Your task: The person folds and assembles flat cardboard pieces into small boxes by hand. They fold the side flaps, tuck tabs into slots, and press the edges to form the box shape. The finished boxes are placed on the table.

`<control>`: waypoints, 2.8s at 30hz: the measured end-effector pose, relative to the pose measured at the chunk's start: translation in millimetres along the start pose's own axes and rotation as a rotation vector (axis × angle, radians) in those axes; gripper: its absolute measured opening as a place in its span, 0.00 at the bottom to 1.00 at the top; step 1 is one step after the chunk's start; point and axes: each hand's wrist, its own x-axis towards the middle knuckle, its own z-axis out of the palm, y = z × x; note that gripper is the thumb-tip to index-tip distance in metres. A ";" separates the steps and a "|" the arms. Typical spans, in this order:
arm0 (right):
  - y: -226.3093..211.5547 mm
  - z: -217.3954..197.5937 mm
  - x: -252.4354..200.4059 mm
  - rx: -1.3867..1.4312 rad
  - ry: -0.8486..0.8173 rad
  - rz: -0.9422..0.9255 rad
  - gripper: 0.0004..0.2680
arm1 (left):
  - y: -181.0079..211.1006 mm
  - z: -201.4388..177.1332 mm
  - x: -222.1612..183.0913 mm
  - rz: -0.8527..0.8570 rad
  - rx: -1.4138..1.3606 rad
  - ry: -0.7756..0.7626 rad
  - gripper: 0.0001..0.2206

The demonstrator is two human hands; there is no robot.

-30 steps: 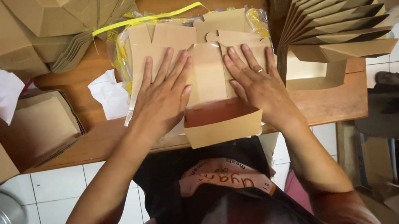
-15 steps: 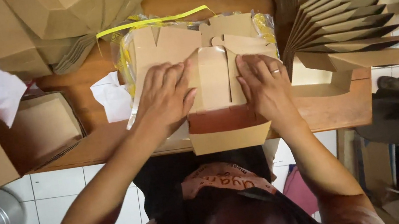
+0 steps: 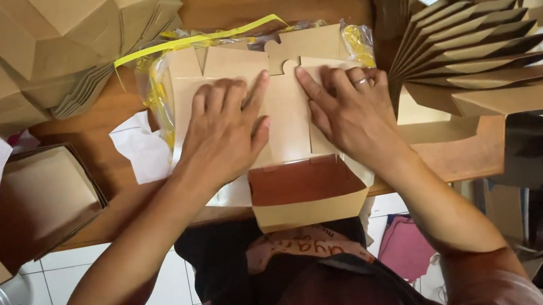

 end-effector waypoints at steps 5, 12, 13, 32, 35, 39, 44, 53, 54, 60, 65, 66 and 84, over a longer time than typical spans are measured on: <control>-6.2 2.8 -4.9 -0.039 0.008 0.022 0.16 | 1.1 3.6 -0.9 -0.013 -0.009 0.060 0.27; -14.7 -15.6 -16.9 0.153 0.047 0.172 0.21 | -2.8 -15.4 -7.0 -0.019 -0.513 0.113 0.27; -16.9 -29.3 -17.5 0.148 0.061 0.170 0.21 | 2.2 -20.4 -8.4 -0.011 -0.504 0.120 0.27; -33.3 -59.5 -58.1 0.938 0.409 0.142 0.03 | 22.9 -56.2 -55.8 0.003 -0.709 0.337 0.10; -30.8 -27.3 -76.1 0.873 0.363 0.221 0.04 | 31.3 -42.9 -54.7 -0.060 -0.672 0.460 0.12; -49.4 -43.6 -65.7 0.764 0.430 0.269 0.06 | 51.1 -32.4 -47.4 -0.150 -0.798 0.580 0.14; -37.5 -60.4 -91.5 0.835 0.569 0.321 0.04 | 94.1 -24.2 -39.0 -0.251 -1.122 0.595 0.15; -9.7 -63.7 -163.6 0.705 0.881 0.624 0.12 | 169.3 -9.6 -17.4 -0.136 -1.314 0.228 0.23; -8.9 -72.7 -165.0 0.714 0.826 0.706 0.11 | 176.7 -8.7 -14.6 -0.088 -1.262 0.155 0.26; 10.6 -79.5 -204.6 0.483 0.633 0.823 0.14 | 200.1 32.4 -0.2 0.077 -1.060 0.081 0.34; 34.2 -55.6 -224.2 0.503 0.583 0.923 0.13 | 208.7 39.3 29.0 0.114 -1.059 0.130 0.34; 38.7 -51.8 -224.7 0.516 0.565 0.947 0.13 | 209.1 44.1 34.0 0.096 -1.088 0.143 0.34; 73.9 -38.1 -154.2 0.593 0.587 0.754 0.18 | 175.7 96.5 84.5 -0.160 -0.763 -0.078 0.25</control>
